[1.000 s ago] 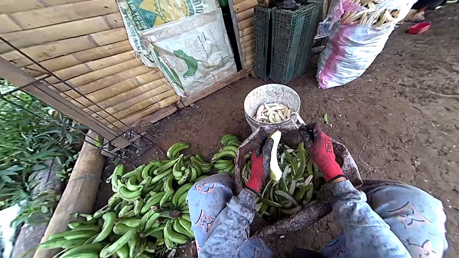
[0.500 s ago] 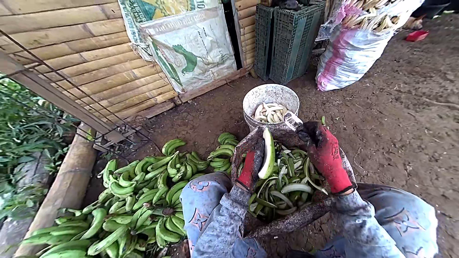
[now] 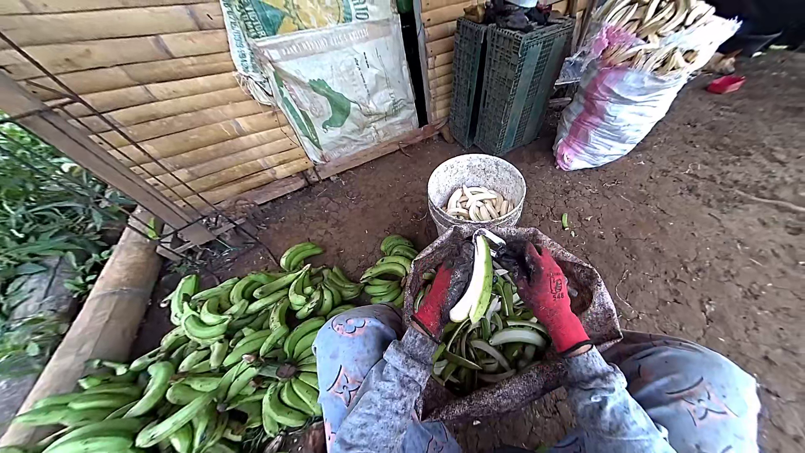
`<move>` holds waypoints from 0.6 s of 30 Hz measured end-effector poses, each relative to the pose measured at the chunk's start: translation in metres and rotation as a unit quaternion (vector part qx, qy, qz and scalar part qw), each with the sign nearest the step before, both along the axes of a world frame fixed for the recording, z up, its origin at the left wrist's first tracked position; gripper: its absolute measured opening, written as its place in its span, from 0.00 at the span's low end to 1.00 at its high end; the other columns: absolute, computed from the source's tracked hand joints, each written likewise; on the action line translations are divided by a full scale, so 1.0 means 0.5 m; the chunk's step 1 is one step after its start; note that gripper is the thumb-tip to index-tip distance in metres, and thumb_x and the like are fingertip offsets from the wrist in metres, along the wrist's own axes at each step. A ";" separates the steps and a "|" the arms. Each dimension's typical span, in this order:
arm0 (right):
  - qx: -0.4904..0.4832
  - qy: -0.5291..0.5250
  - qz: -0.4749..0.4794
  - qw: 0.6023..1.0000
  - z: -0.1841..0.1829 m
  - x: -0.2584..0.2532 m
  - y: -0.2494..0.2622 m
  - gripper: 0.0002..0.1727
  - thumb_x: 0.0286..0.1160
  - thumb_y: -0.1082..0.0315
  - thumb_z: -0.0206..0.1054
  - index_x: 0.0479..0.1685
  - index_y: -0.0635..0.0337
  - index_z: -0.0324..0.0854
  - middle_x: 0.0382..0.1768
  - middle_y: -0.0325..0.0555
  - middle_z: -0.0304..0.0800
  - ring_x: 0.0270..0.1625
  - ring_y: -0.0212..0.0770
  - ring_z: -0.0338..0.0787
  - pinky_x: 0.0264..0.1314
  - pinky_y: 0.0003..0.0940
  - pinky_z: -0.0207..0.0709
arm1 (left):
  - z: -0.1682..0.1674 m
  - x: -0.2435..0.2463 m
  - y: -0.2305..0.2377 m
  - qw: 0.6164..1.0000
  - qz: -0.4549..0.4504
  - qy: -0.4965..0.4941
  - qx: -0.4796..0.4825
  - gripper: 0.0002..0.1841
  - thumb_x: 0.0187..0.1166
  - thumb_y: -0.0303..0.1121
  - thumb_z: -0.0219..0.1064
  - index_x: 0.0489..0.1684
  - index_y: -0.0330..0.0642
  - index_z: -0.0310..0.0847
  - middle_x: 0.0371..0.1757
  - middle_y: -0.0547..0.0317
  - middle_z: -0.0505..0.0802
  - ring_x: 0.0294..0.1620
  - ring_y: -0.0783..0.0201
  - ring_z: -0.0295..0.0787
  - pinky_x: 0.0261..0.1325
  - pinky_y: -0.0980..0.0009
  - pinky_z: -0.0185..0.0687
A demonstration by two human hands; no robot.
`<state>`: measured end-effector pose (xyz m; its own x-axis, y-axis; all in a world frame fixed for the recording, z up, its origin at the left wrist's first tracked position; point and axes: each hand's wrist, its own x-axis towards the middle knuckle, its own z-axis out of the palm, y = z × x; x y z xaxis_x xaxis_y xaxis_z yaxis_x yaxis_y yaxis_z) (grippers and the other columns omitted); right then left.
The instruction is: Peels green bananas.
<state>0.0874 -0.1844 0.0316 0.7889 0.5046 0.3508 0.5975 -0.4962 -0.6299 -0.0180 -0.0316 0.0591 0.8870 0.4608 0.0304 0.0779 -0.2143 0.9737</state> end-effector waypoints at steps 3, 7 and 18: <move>0.033 -0.006 -0.002 0.999 -0.015 0.019 -0.006 0.21 0.73 0.72 0.66 0.65 0.70 0.83 0.55 0.70 0.88 0.58 0.68 0.90 0.61 0.66 0.80 | 0.017 -0.004 0.005 0.993 -0.112 0.026 0.040 0.23 0.87 0.37 0.62 0.78 0.38 0.73 0.62 0.50 0.90 0.59 0.68 0.87 0.68 0.66 0.80; -0.008 0.041 -0.056 0.998 -0.007 0.056 -0.028 0.22 0.78 0.70 0.66 0.71 0.65 0.79 0.58 0.71 0.87 0.61 0.69 0.88 0.64 0.69 0.76 | 0.021 -0.013 -0.002 0.998 -0.059 0.035 0.010 0.19 0.89 0.36 0.59 0.73 0.37 0.76 0.52 0.54 0.90 0.46 0.71 0.87 0.55 0.71 0.84; 0.012 -0.096 0.048 0.994 -0.001 -0.093 0.022 0.18 0.70 0.63 0.68 0.56 0.62 0.91 0.49 0.65 0.92 0.51 0.66 0.93 0.48 0.60 0.85 | -0.026 0.013 0.022 0.960 0.194 -0.122 -0.159 0.22 0.96 0.44 0.42 0.71 0.40 0.75 0.50 0.55 0.87 0.46 0.69 0.84 0.52 0.69 0.83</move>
